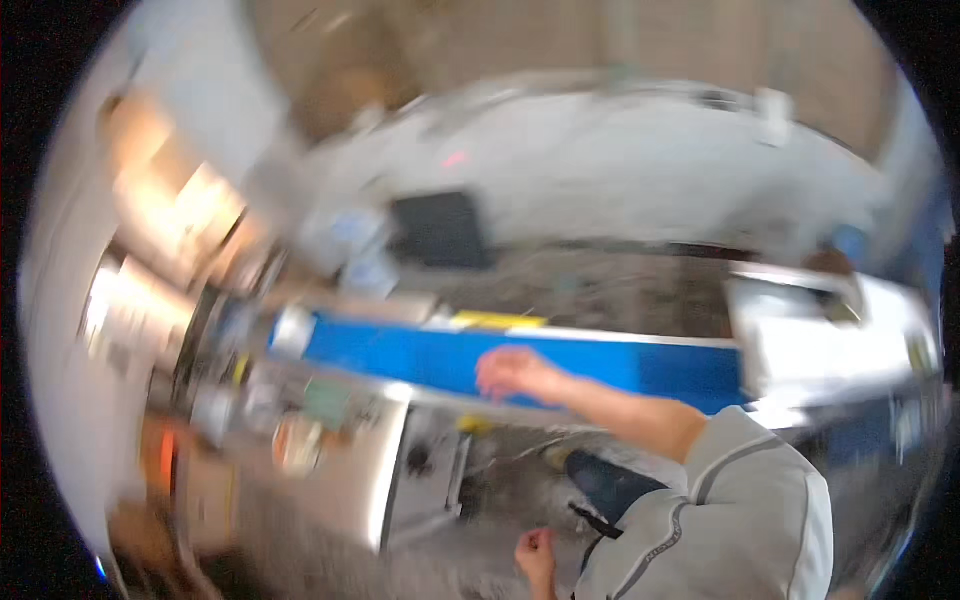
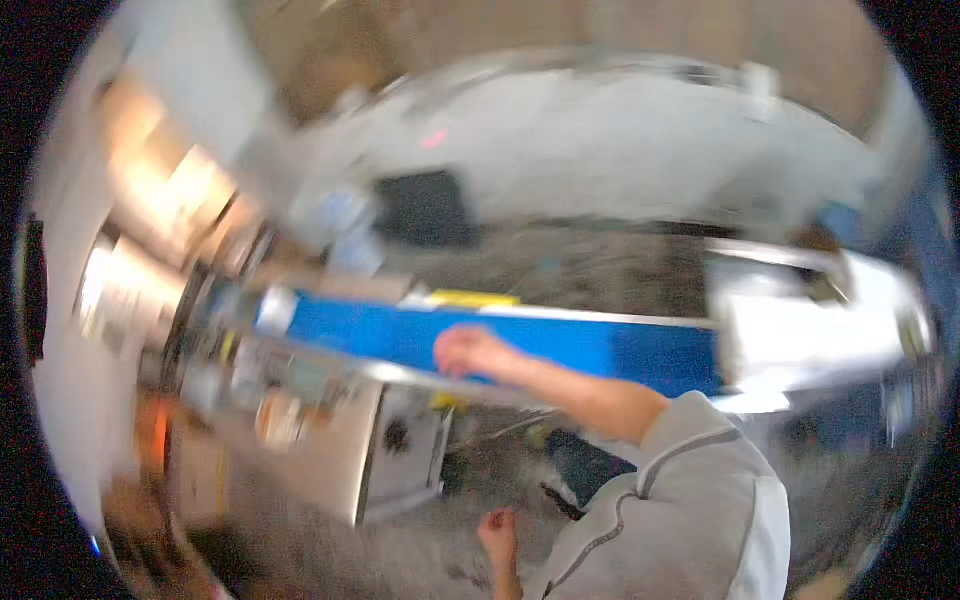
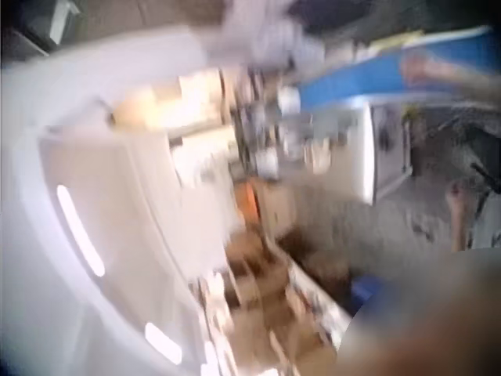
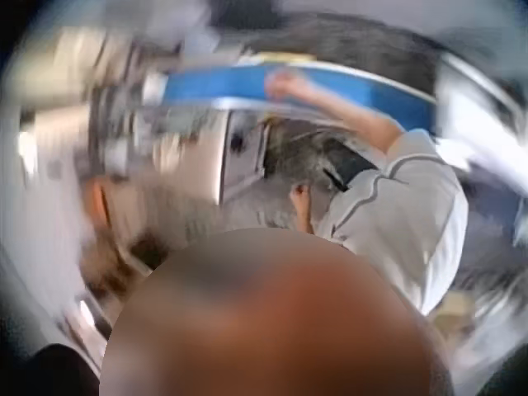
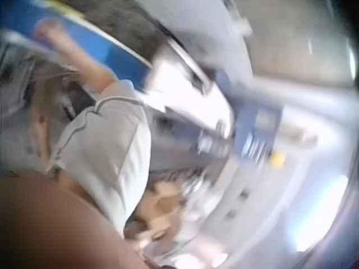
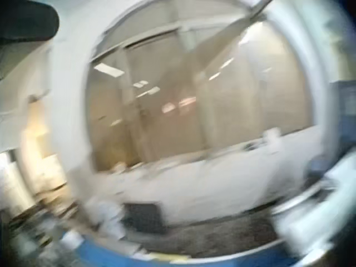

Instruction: Packaging stacks of paper using a conveyor belt and machine.

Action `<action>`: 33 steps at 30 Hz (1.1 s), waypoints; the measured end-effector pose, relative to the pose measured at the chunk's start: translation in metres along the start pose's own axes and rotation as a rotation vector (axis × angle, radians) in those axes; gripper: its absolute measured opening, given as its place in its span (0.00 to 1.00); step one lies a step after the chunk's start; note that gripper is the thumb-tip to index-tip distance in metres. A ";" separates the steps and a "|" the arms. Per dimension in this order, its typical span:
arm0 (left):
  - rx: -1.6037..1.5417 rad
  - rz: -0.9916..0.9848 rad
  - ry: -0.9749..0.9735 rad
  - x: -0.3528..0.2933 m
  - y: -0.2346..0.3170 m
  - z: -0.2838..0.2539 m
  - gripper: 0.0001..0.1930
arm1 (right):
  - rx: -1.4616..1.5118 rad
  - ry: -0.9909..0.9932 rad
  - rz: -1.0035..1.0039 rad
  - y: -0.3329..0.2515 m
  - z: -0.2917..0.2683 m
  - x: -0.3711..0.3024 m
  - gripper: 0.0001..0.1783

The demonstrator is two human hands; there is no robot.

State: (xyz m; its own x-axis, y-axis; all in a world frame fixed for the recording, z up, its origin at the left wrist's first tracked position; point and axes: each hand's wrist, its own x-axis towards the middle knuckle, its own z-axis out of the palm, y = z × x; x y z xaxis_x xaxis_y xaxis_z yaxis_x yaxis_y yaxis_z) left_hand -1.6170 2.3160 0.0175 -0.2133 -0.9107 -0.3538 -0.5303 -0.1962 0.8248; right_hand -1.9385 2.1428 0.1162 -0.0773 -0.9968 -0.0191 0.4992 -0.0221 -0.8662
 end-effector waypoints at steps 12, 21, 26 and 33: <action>0.388 0.422 -1.328 -0.208 0.021 0.184 0.19 | -0.232 1.080 0.068 0.049 -0.012 -0.683 0.19; 0.596 0.923 -1.783 -0.305 -0.184 0.390 0.17 | 0.071 1.415 -0.052 0.159 0.002 -0.978 0.20; 0.768 1.241 -1.702 -0.408 -0.174 0.453 0.16 | 0.162 1.407 -0.125 0.147 -0.029 -1.131 0.19; 1.083 0.431 -1.616 -0.547 -0.145 0.571 0.11 | 0.203 1.719 -0.489 0.093 -0.060 -1.312 0.17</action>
State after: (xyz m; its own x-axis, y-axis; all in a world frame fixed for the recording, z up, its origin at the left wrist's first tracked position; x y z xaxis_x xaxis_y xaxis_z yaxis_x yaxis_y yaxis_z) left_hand -1.8918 3.0501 -0.1602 -0.5197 0.4064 -0.7515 -0.3040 0.7341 0.6073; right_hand -1.8425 3.4527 0.0303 -0.8859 0.2871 -0.3644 0.2350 -0.3996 -0.8861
